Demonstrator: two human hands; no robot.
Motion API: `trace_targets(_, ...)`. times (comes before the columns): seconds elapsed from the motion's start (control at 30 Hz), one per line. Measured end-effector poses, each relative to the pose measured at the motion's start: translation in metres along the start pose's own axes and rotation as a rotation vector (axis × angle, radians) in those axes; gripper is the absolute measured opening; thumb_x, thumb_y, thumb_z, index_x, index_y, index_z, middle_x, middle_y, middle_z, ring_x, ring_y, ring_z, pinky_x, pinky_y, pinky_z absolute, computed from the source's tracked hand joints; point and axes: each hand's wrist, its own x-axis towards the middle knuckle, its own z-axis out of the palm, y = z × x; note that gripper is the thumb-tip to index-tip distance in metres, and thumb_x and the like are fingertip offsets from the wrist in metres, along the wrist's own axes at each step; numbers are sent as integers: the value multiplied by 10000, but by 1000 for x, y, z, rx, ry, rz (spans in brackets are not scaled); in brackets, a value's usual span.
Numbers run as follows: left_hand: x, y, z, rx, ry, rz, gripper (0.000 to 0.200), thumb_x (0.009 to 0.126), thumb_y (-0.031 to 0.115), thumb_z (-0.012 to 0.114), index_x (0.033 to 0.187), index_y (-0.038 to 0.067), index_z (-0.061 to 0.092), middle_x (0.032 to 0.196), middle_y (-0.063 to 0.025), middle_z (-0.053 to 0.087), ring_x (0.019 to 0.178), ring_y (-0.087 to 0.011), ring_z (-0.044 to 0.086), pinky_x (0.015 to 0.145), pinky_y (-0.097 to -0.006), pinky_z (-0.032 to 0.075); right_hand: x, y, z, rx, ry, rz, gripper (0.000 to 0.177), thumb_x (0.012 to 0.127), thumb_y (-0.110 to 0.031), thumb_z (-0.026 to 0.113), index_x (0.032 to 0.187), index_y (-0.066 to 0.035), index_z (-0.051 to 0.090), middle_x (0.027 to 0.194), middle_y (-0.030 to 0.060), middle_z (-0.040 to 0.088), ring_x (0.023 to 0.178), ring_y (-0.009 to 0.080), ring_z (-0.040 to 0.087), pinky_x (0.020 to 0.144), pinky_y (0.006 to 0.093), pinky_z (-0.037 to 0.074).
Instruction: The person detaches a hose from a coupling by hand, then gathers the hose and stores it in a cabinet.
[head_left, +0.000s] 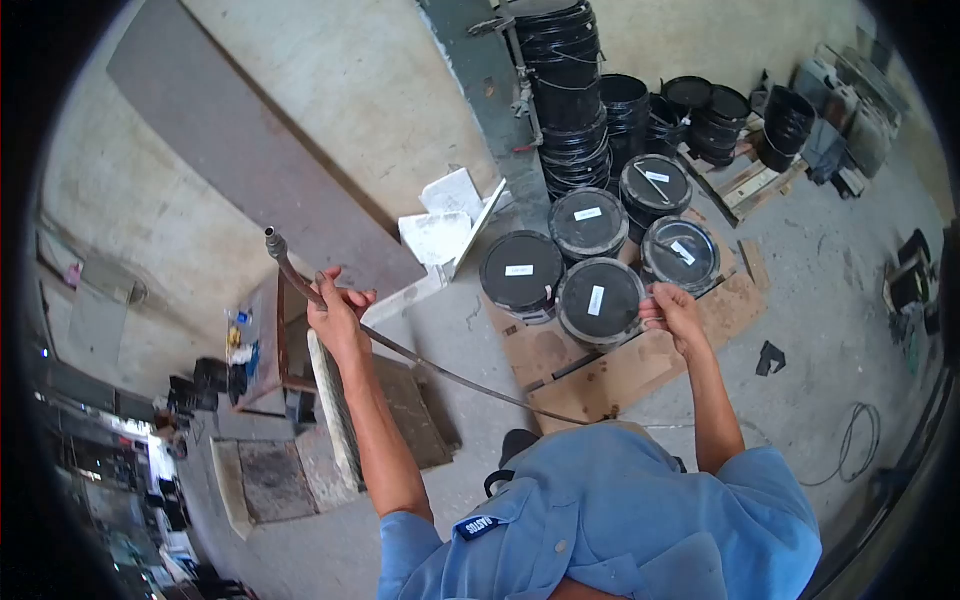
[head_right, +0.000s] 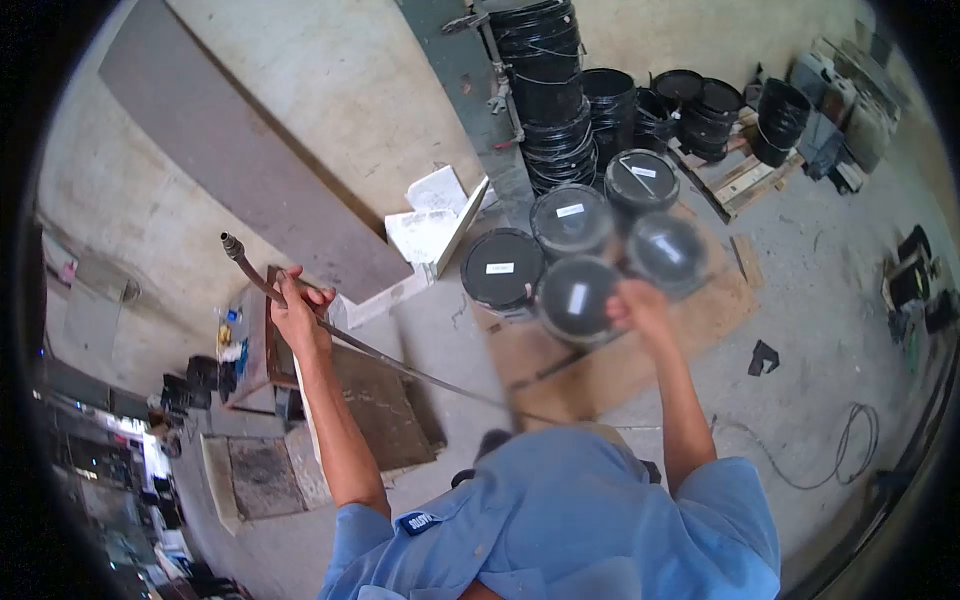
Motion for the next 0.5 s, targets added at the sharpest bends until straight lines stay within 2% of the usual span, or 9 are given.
trace_targets(0.07,15,7,10,-39,-27,-25,424,947,384,466,1068,-23,463,523,-41,451,497,-196,538,575,-390,530,-8,17,-5,-14,88,-18,300,895,-344,578,1022,-73,587,822,43,649,690,117,621,581,256,512)
trace_targets(0.1,47,-23,23,-84,-42,-63,424,947,384,466,1068,-23,463,523,-41,451,497,-196,538,575,-390,530,11,5,-6,-52,136,-25,300,895,-344,578,1022,-73,587,822,43,649,690,117,621,581,256,512)
trace_targets(0.17,92,-28,31,-307,-128,-206,410,955,379,449,1046,-20,477,528,-40,440,512,-191,527,606,-395,524,12,16,10,-7,262,-31,291,898,-351,573,1002,-80,590,814,36,648,679,112,617,573,253,505)
trace_targets(0.23,134,-30,41,-383,-211,-252,406,959,380,442,1056,-13,478,529,-40,433,530,-189,522,644,-404,520,16,32,20,33,316,-57,304,895,-363,573,1006,-80,586,804,39,647,677,118,620,571,255,503)
trace_targets(0.3,173,-33,51,-531,-281,-336,408,955,387,446,1075,-2,476,536,-40,434,553,-188,525,670,-409,518,10,42,36,-14,463,2,336,890,-386,572,1017,-75,578,795,46,646,677,129,625,577,264,503)
trace_targets(0.37,209,-35,61,-568,-354,-363,402,955,384,448,1087,6,483,555,-38,452,567,-189,534,683,-412,521,-4,43,63,22,544,6,362,889,-402,565,1035,-71,572,789,53,645,676,141,629,591,280,504)
trace_targets(0.43,239,-30,76,-527,-459,-354,348,968,366,421,1073,47,508,574,-24,481,613,-184,553,754,-394,518,-8,38,86,6,602,24,369,888,-407,562,1049,-75,571,796,54,645,690,151,629,602,293,503)
trace_targets(0.5,262,-27,89,-516,-512,-379,358,973,359,408,1099,35,495,580,-29,492,636,-184,565,767,-405,528,-12,41,105,5,633,15,373,885,-407,566,1054,-75,570,802,56,644,700,154,628,605,298,504)
